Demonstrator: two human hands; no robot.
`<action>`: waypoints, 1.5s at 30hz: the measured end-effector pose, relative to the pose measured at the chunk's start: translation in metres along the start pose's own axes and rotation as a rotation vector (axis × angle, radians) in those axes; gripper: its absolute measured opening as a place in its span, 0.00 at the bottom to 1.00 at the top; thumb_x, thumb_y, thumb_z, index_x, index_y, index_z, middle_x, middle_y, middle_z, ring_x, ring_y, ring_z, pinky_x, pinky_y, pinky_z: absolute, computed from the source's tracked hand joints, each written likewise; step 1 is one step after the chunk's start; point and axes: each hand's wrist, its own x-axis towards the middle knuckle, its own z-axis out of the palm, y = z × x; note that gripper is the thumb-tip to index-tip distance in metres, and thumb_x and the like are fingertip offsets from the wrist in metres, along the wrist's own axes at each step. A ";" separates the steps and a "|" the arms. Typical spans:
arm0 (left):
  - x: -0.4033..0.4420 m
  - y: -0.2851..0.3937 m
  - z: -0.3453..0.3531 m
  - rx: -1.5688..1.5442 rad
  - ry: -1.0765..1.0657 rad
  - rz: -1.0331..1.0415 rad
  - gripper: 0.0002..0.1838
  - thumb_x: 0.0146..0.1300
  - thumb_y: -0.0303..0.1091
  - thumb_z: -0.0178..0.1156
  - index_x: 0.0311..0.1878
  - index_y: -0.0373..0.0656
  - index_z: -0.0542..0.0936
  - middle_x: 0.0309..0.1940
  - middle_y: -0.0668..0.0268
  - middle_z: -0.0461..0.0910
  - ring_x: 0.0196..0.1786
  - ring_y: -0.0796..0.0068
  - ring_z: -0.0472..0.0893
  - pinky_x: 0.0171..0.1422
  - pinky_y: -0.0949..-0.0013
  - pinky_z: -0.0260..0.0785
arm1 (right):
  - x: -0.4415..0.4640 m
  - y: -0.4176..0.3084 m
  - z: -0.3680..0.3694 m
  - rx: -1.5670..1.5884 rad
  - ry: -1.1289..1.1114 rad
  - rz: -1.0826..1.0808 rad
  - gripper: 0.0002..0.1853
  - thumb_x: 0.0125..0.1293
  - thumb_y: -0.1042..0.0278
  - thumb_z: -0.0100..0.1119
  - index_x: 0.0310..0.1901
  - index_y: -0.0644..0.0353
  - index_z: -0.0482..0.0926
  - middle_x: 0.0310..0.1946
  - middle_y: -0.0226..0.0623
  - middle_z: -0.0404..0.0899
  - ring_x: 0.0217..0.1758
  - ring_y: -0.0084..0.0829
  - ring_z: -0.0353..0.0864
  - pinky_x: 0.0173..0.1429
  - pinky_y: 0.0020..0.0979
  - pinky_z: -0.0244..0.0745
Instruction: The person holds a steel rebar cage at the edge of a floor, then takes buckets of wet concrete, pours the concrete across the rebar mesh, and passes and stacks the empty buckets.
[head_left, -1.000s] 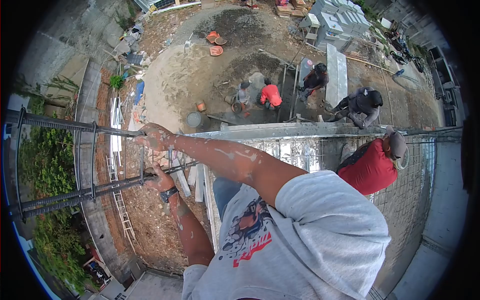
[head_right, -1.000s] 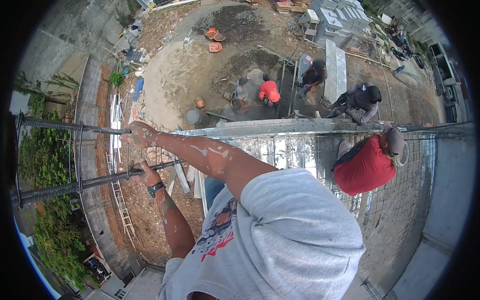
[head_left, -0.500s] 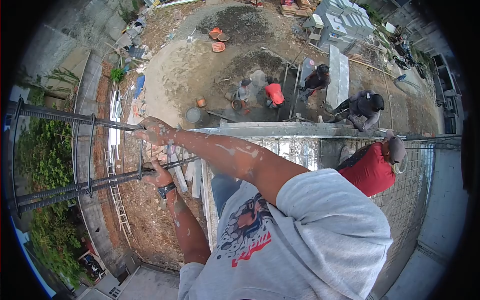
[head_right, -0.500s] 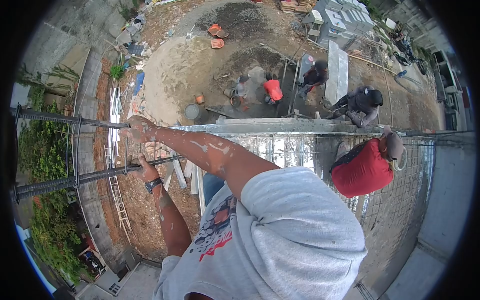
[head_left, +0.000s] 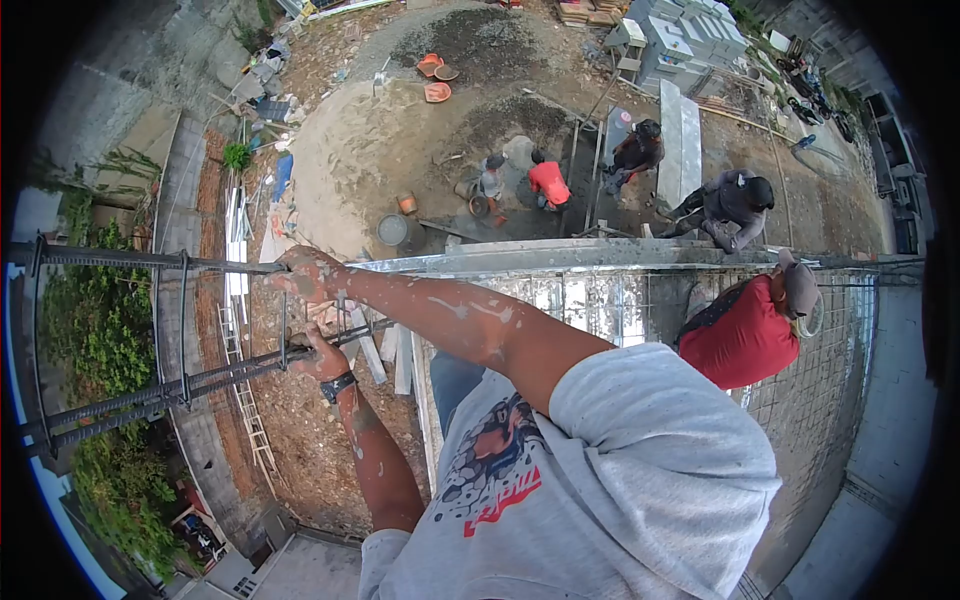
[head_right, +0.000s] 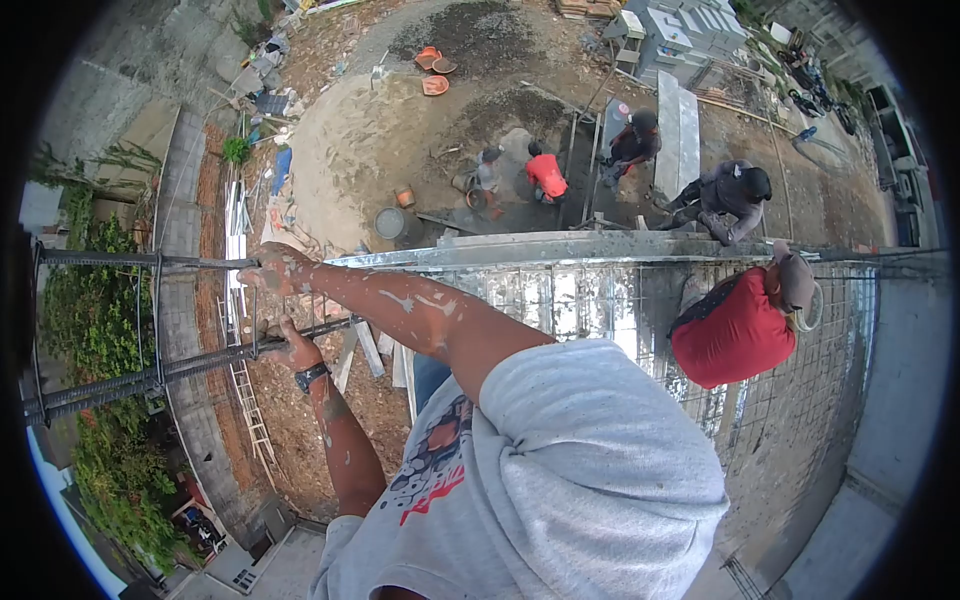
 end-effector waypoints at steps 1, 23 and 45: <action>-0.006 0.017 -0.003 0.014 0.007 -0.016 0.42 0.54 0.52 0.67 0.58 0.23 0.64 0.53 0.40 0.69 0.54 0.51 0.72 0.57 0.53 0.66 | 0.009 0.032 0.015 0.273 -0.052 -0.034 0.20 0.62 0.49 0.57 0.37 0.62 0.80 0.31 0.45 0.77 0.33 0.31 0.75 0.36 0.32 0.70; 0.004 0.004 -0.004 -0.057 -0.078 0.152 0.26 0.58 0.37 0.66 0.54 0.34 0.67 0.42 0.59 0.72 0.42 0.69 0.72 0.48 0.64 0.66 | -0.009 -0.034 -0.012 0.226 -0.094 0.091 0.21 0.63 0.49 0.55 0.45 0.59 0.79 0.40 0.45 0.77 0.42 0.30 0.76 0.49 0.28 0.70; 0.001 0.014 -0.006 -0.102 -0.089 0.091 0.30 0.58 0.41 0.66 0.57 0.33 0.66 0.52 0.51 0.70 0.51 0.61 0.72 0.55 0.57 0.66 | 0.000 -0.002 0.004 -0.178 0.049 -0.102 0.15 0.65 0.54 0.56 0.45 0.55 0.81 0.40 0.42 0.80 0.43 0.32 0.79 0.50 0.34 0.72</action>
